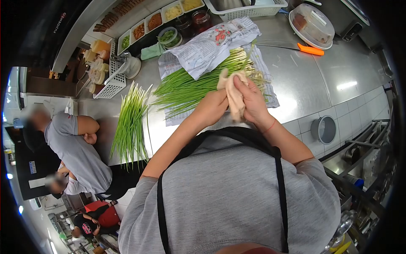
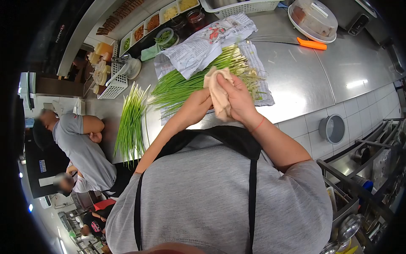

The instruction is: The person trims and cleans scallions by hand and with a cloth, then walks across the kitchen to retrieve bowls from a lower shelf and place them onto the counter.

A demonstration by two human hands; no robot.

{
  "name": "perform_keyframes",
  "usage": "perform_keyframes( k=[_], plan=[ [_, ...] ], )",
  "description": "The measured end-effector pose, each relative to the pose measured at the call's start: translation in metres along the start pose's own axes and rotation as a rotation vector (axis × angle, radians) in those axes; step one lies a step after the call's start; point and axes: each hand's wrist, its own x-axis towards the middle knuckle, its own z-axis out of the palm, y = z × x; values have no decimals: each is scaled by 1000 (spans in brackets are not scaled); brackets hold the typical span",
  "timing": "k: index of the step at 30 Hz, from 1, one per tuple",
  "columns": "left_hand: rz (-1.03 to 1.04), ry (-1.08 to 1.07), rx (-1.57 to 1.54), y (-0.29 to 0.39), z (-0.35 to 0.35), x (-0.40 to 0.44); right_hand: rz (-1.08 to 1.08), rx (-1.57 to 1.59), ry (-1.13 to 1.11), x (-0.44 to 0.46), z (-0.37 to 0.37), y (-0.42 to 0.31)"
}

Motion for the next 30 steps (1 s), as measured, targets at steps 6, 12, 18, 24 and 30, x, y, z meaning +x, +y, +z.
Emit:
perform_keyframes(
  k=[6,12,18,24,30],
  plan=[
    [-131,-98,15,20,-12,-18,-140,8,115,1,3,-21],
    [-116,-109,22,16,-17,-28,-258,33,112,7,0,-51],
    [-169,-59,62,13,-29,-42,-399,79,44,25,-42,-84],
    [-299,551,599,-32,-149,-97,-665,-216,215,0,-73,-163],
    [-734,505,1105,-126,-229,-173,-463,-914,737,-21,-124,-184]
  ],
)
